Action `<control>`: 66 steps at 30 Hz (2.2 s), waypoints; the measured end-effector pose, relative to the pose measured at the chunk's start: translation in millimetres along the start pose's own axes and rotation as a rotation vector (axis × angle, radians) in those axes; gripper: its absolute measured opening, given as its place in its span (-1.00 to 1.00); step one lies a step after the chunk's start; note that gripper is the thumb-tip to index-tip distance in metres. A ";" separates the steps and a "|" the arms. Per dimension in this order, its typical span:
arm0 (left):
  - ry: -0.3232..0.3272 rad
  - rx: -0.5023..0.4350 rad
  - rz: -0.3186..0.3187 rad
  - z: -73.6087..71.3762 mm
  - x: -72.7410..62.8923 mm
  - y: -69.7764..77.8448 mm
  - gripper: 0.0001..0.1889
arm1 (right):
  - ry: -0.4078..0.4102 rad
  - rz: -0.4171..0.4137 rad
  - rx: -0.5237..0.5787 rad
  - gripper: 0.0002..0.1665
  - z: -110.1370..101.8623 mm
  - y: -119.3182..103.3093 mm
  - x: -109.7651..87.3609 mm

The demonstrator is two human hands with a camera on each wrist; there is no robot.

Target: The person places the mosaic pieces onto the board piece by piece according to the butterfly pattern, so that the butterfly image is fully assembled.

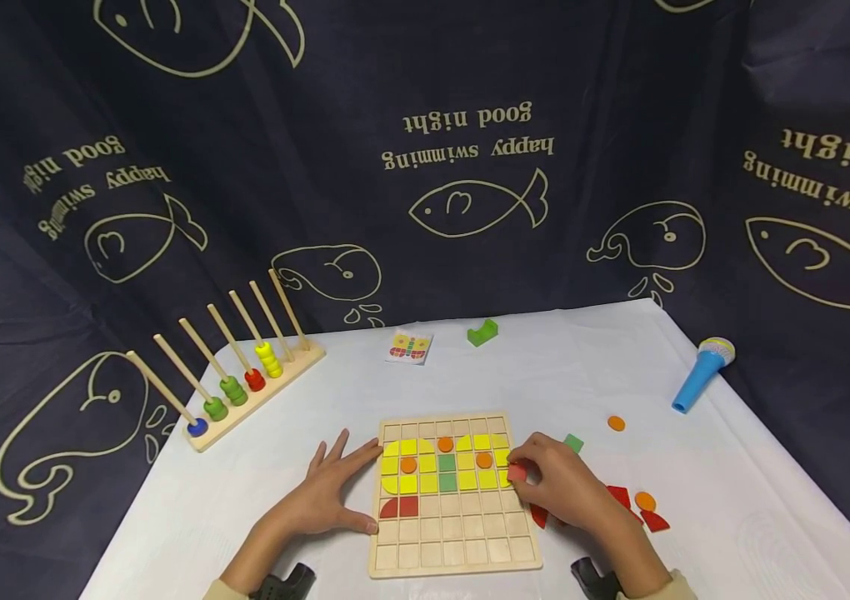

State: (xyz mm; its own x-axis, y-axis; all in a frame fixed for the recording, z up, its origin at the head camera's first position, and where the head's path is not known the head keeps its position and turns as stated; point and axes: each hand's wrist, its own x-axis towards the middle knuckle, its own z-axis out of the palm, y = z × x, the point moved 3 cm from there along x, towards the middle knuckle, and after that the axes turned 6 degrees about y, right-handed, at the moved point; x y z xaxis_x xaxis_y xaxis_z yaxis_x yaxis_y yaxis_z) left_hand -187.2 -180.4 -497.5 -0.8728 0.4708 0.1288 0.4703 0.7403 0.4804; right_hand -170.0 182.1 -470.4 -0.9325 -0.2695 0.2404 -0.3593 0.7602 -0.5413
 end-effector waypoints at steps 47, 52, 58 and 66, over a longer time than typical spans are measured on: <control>-0.005 0.008 0.000 -0.9 0.2 1.9 0.18 | -0.206 -0.339 0.033 -0.79 58.2 -90.7 21.7; -0.003 -0.008 0.000 -0.5 -1.5 3.3 0.18 | -0.133 -0.316 0.036 -0.82 42.4 -77.6 21.0; -0.014 -0.018 -0.004 -0.1 -2.1 4.6 0.18 | -0.055 -0.215 -0.011 -0.83 15.4 -48.7 19.6; -0.011 -0.010 -0.010 -2.8 0.7 4.7 0.18 | 0.006 0.013 -0.150 -0.65 -18.7 4.5 18.1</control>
State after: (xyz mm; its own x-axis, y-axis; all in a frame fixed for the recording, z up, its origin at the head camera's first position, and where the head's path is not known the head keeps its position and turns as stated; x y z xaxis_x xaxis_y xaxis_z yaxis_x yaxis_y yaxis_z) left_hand -185.9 -178.0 -492.7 -0.8761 0.4682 0.1147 0.4599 0.7406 0.4899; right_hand -187.9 191.7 -453.4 -0.9368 -0.2557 0.2389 -0.3369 0.8436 -0.4182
